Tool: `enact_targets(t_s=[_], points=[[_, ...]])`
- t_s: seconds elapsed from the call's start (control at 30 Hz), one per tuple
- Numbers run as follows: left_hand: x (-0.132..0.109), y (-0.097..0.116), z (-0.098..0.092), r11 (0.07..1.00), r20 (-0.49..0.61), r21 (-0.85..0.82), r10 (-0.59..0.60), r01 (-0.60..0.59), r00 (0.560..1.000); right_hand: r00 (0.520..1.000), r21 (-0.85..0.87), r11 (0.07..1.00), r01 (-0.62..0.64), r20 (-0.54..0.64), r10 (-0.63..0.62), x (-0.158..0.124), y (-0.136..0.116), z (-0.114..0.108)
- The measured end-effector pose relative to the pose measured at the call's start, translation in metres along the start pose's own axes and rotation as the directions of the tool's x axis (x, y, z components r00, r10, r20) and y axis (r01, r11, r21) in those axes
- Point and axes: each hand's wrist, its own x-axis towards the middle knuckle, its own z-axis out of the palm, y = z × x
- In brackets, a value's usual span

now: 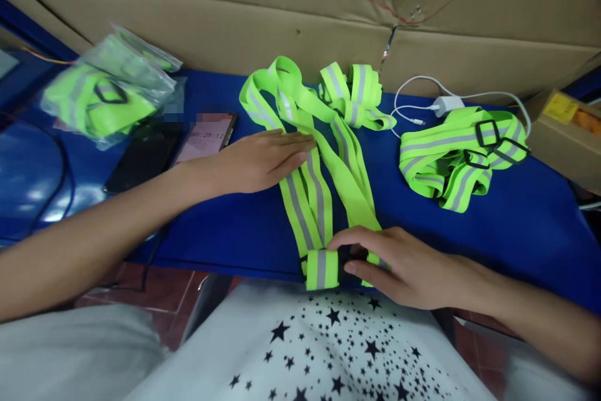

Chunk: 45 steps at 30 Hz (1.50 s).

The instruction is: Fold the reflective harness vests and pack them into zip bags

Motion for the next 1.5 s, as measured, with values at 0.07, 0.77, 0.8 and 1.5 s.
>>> enact_targets(t_s=[0.07,0.77,0.8,1.5], points=[[0.004,-0.002,0.004,0.999,0.017,0.032,-0.013,0.013,1.000,0.999,-0.001,1.000,0.014,-0.030,-0.014,0.003,0.002,0.001],[-0.036,0.007,0.001,0.991,0.099,-0.064,0.122,-0.116,0.988,0.947,-0.689,0.722,0.056,-0.193,-0.257,0.008,0.022,0.022],[-0.036,0.006,-0.001,0.992,0.108,-0.066,0.117,-0.110,0.987,0.946,-0.700,0.711,0.061,-0.187,-0.265,0.007,0.022,0.023],[0.039,0.043,0.040,0.975,-0.292,0.133,0.209,-0.177,0.933,0.963,-0.584,0.795,0.164,-0.080,-0.258,0.001,0.023,0.009]])
